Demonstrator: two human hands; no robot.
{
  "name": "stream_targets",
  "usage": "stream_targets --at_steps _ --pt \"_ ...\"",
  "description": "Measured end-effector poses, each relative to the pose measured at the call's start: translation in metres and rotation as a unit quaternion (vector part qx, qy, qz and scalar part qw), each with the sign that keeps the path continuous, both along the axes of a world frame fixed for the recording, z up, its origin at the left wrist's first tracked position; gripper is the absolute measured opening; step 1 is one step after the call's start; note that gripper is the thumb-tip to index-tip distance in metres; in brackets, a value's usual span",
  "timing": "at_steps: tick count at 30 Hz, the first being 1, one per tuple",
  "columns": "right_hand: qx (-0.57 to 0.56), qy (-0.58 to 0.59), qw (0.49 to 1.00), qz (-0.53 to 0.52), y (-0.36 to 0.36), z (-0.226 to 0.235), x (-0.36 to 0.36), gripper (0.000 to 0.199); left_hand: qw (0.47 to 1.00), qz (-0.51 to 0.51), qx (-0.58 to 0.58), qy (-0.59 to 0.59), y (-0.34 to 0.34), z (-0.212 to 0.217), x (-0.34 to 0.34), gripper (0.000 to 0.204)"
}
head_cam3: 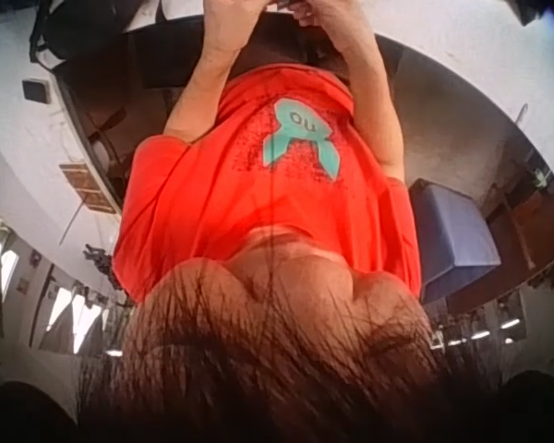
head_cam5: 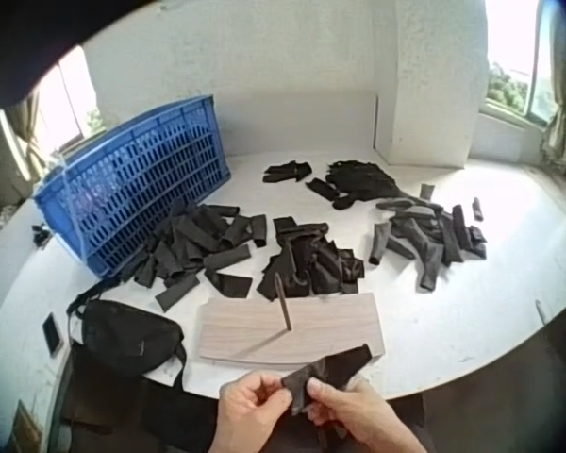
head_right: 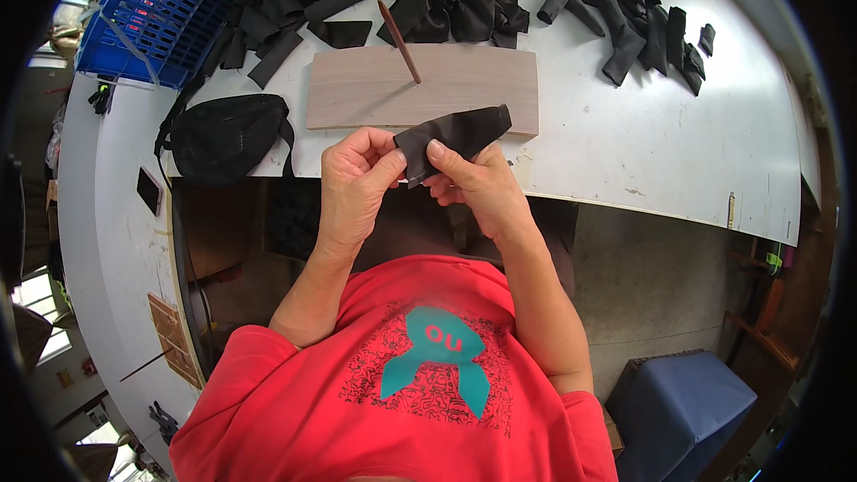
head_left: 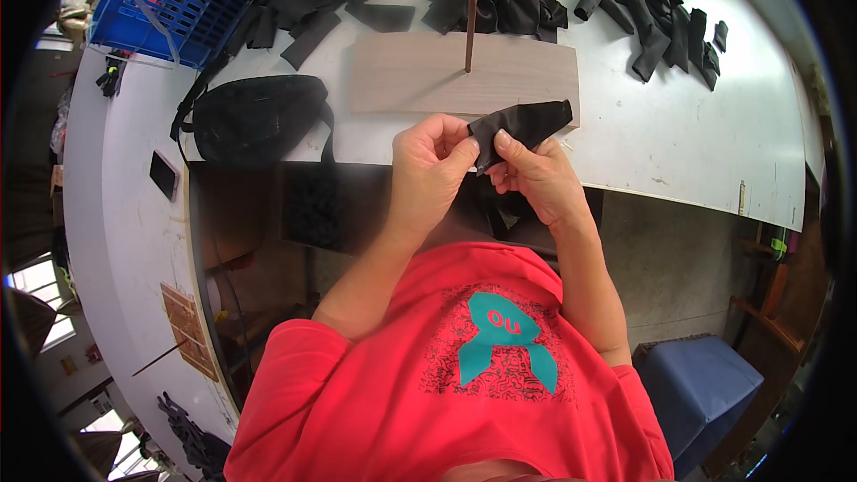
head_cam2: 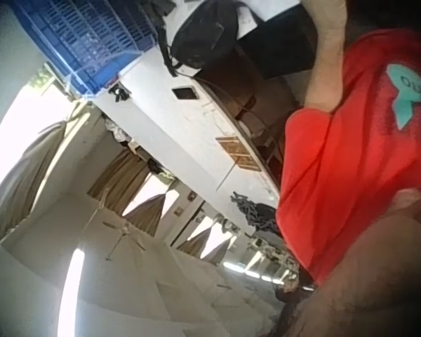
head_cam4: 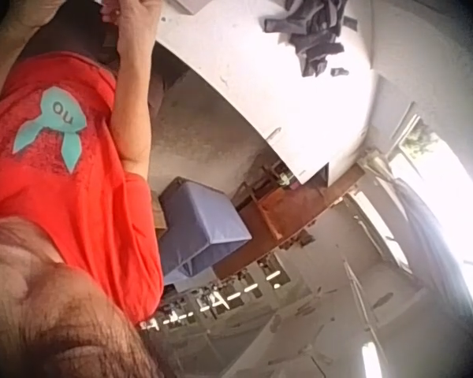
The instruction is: Folding and shaping small black rubber pieces on a workbench using a jig.
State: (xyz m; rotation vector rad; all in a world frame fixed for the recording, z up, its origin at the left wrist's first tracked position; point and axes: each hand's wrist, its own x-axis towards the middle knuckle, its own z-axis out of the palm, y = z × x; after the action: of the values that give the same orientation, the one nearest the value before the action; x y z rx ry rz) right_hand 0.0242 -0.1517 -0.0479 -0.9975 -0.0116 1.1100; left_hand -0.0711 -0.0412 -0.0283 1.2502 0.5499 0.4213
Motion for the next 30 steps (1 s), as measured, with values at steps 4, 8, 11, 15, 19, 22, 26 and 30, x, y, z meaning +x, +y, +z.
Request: stream_targets --at_steps 4,8,11,15,19,22,26,30 --pt "-0.379 -0.562 0.734 0.043 -0.011 0.01 -0.007 0.032 0.995 0.028 0.088 0.022 -0.001 0.0 -0.001 0.004" --pt "-0.075 -0.538 0.837 -0.07 0.001 0.019 -0.017 0.02 0.998 -0.017 0.064 -0.019 -0.008 0.0 0.001 0.006" --pt "-0.114 -0.519 0.845 -0.059 0.005 0.017 -0.014 0.012 0.96 0.067 0.271 0.014 -0.016 -0.005 0.001 0.005" --pt "-0.175 -0.614 0.761 -0.111 0.012 0.007 -0.02 0.012 0.986 0.099 0.13 0.026 -0.014 0.001 0.006 0.012" --pt "-0.117 -0.393 0.908 -0.087 0.008 0.0 -0.006 0.007 0.982 -0.024 -0.183 -0.049 0.007 0.005 0.002 0.02" --pt "-0.029 -0.136 0.99 -0.005 0.003 -0.004 -0.003 0.001 0.973 -0.084 -0.209 -0.04 0.009 0.002 0.002 0.018" --pt "0.088 0.06 0.993 0.057 0.007 -0.01 -0.007 0.008 0.997 0.059 0.044 -0.02 0.006 -0.023 0.009 0.015" --pt "0.057 -0.02 0.996 0.072 0.012 -0.007 -0.008 0.013 0.915 0.136 0.379 0.019 0.0 -0.019 0.011 0.011"
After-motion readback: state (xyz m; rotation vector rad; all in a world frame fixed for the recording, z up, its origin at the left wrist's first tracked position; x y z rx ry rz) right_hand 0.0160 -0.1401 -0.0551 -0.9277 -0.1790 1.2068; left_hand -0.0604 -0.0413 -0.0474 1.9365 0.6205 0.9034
